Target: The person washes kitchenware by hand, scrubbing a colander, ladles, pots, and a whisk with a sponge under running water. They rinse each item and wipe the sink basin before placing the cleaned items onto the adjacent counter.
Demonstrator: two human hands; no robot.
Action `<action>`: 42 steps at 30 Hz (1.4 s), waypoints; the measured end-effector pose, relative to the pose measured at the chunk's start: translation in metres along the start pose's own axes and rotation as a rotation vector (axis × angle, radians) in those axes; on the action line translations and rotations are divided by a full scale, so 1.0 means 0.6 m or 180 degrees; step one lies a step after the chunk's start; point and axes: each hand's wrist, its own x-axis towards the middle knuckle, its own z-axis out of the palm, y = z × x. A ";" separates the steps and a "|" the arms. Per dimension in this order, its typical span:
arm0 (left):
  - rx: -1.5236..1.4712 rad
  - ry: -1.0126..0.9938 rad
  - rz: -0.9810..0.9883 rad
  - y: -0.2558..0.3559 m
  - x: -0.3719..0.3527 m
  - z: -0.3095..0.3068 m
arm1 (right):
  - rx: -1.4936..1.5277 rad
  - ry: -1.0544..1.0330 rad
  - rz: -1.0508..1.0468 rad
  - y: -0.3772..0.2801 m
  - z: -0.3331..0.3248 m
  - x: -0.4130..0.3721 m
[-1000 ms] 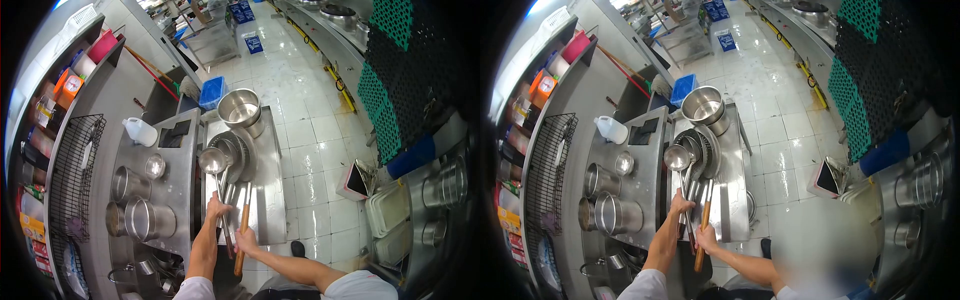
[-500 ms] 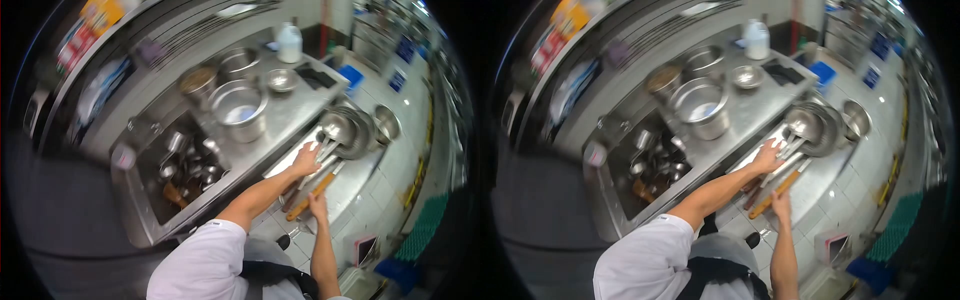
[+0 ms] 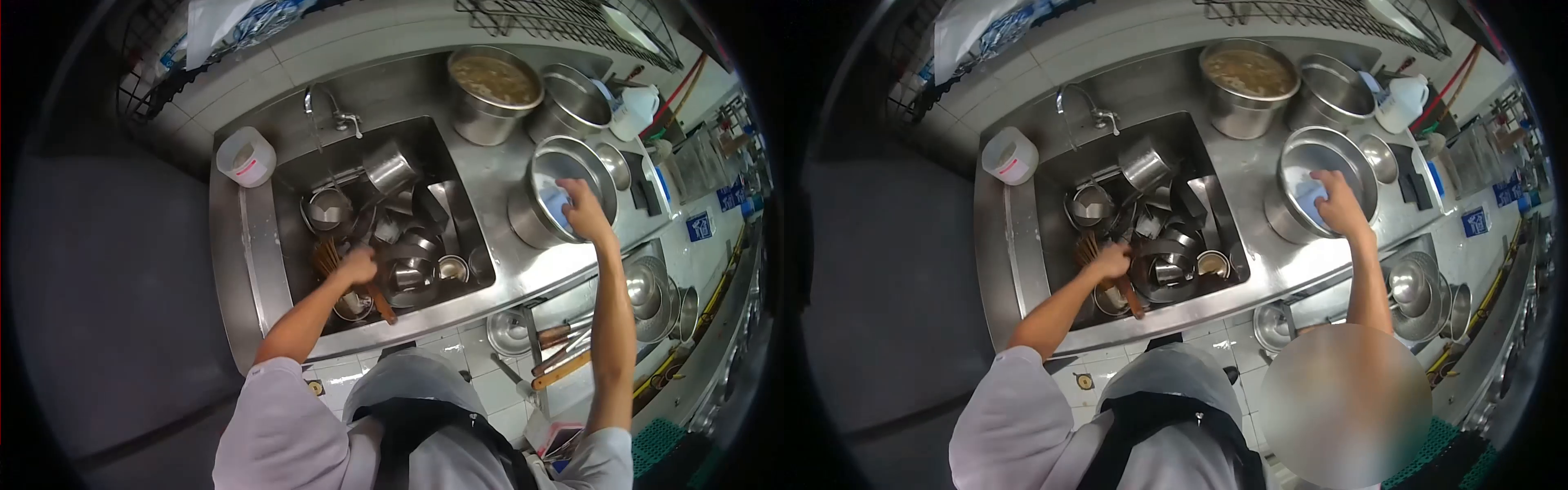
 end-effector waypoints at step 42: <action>-0.2967 0.2469 -0.0603 0.025 0.108 -0.229 | 0.5912 -0.1529 0.0746 -0.447 0.432 0.283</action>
